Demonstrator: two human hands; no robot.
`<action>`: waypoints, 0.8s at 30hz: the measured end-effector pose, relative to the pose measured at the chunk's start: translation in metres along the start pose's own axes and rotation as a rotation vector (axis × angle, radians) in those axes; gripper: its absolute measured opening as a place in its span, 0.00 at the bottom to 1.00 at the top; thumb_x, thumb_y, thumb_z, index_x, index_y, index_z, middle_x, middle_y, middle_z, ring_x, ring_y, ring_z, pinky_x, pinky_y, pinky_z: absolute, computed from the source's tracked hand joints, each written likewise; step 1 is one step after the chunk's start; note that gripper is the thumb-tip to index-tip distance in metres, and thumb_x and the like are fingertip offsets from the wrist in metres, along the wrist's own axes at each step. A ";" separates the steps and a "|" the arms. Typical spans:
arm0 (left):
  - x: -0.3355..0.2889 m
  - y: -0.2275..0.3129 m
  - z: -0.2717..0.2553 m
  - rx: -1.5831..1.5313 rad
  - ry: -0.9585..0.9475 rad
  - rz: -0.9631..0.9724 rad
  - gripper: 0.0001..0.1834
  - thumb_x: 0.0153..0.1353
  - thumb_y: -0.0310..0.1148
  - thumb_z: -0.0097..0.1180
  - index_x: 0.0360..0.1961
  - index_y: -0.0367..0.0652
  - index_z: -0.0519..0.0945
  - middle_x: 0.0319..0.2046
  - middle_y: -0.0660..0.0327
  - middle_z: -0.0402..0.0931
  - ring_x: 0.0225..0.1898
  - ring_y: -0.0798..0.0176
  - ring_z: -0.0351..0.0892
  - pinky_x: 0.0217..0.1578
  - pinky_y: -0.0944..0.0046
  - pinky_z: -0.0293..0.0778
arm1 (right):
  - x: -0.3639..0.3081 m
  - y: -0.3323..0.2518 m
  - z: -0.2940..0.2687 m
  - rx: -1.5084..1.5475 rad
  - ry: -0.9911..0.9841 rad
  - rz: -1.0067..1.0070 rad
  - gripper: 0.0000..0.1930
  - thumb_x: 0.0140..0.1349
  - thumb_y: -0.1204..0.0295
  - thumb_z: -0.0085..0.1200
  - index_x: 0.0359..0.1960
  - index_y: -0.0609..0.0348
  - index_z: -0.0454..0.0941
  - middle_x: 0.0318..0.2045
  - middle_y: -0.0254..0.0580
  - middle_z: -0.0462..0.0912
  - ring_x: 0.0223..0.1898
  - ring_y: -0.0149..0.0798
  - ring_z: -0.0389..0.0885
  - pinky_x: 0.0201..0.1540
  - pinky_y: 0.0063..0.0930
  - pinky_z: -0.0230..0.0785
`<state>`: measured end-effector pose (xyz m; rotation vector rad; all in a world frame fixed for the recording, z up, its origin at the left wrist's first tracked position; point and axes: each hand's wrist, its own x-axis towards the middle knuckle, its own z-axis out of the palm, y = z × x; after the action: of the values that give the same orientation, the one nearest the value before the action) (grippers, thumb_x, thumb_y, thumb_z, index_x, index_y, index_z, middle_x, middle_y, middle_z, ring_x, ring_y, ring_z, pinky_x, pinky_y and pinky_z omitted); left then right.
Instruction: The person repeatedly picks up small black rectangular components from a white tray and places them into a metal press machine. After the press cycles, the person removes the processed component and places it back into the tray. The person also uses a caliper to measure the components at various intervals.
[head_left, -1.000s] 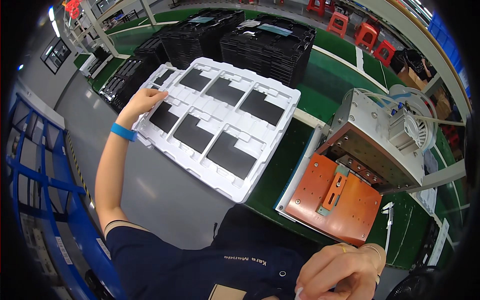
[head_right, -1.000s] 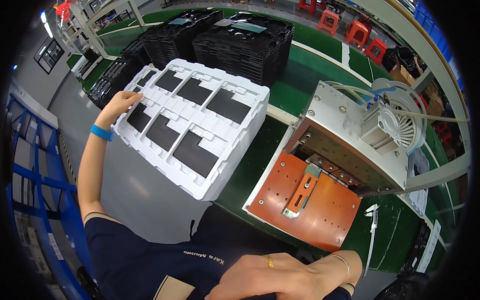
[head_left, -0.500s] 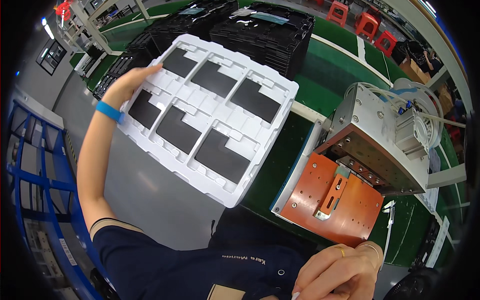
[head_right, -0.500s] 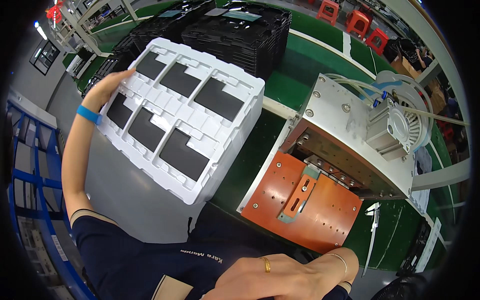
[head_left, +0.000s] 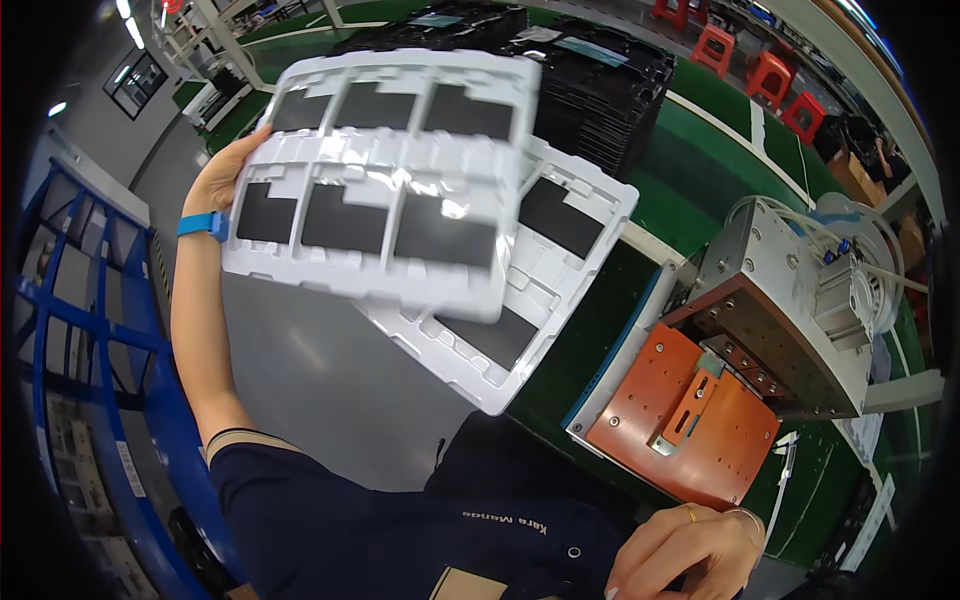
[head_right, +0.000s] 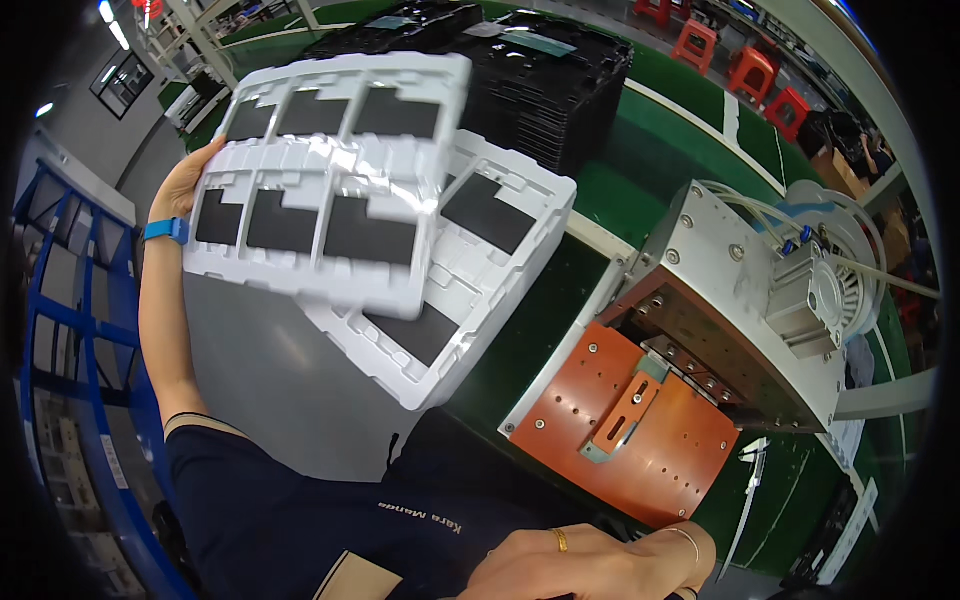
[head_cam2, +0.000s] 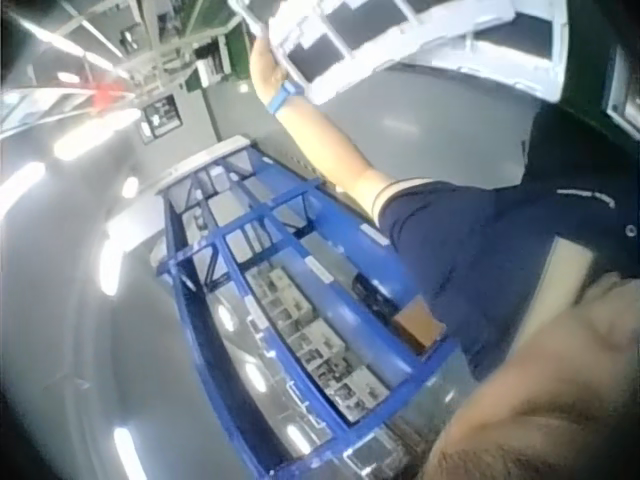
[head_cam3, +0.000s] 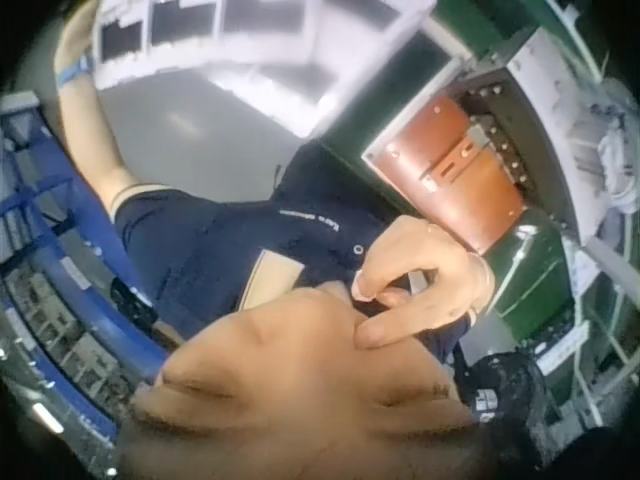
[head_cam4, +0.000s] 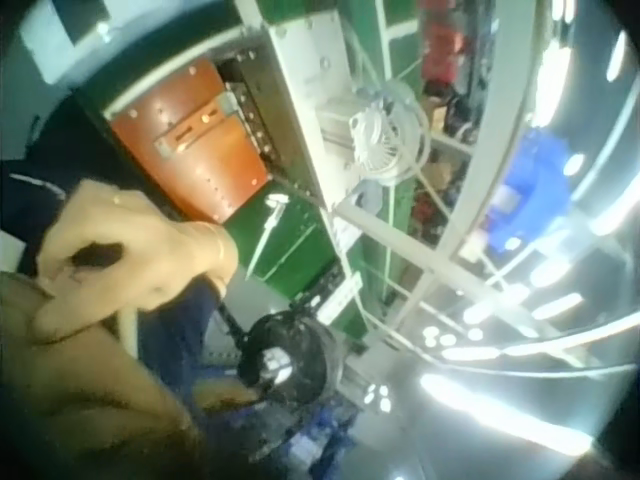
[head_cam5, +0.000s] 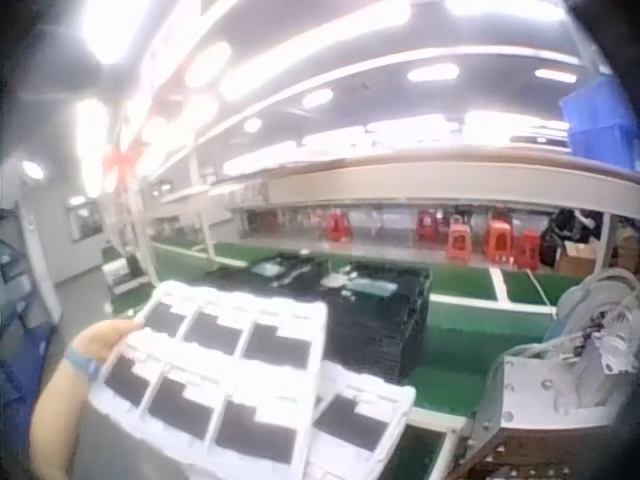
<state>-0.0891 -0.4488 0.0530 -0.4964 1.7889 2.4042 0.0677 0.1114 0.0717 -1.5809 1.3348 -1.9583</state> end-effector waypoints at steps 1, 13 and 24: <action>-0.004 0.001 -0.022 -0.047 0.055 0.033 0.15 0.70 0.36 0.53 0.47 0.33 0.79 0.40 0.47 0.84 0.37 0.55 0.87 0.37 0.56 0.88 | -0.001 -0.001 0.000 0.008 -0.016 0.022 0.10 0.48 0.80 0.68 0.34 0.58 0.89 0.43 0.44 0.78 0.31 0.36 0.77 0.33 0.26 0.68; 0.029 -0.107 -0.237 -0.291 0.511 0.314 0.21 0.70 0.42 0.53 0.53 0.34 0.76 0.47 0.48 0.82 0.45 0.48 0.84 0.47 0.46 0.82 | -0.013 0.014 -0.004 -0.206 0.206 0.257 0.07 0.45 0.77 0.73 0.26 0.61 0.87 0.29 0.40 0.81 0.30 0.34 0.80 0.30 0.23 0.69; 0.072 -0.161 -0.125 0.439 0.732 0.067 0.33 0.59 0.50 0.64 0.54 0.32 0.74 0.45 0.43 0.81 0.44 0.50 0.84 0.45 0.48 0.81 | -0.017 0.031 -0.002 -0.337 0.391 0.426 0.07 0.46 0.79 0.72 0.29 0.60 0.87 0.29 0.38 0.82 0.29 0.31 0.79 0.30 0.23 0.67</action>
<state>-0.0878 -0.5266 -0.1486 -1.3910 2.5366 1.8750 0.0626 0.1079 0.0372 -0.9319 2.0481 -1.8933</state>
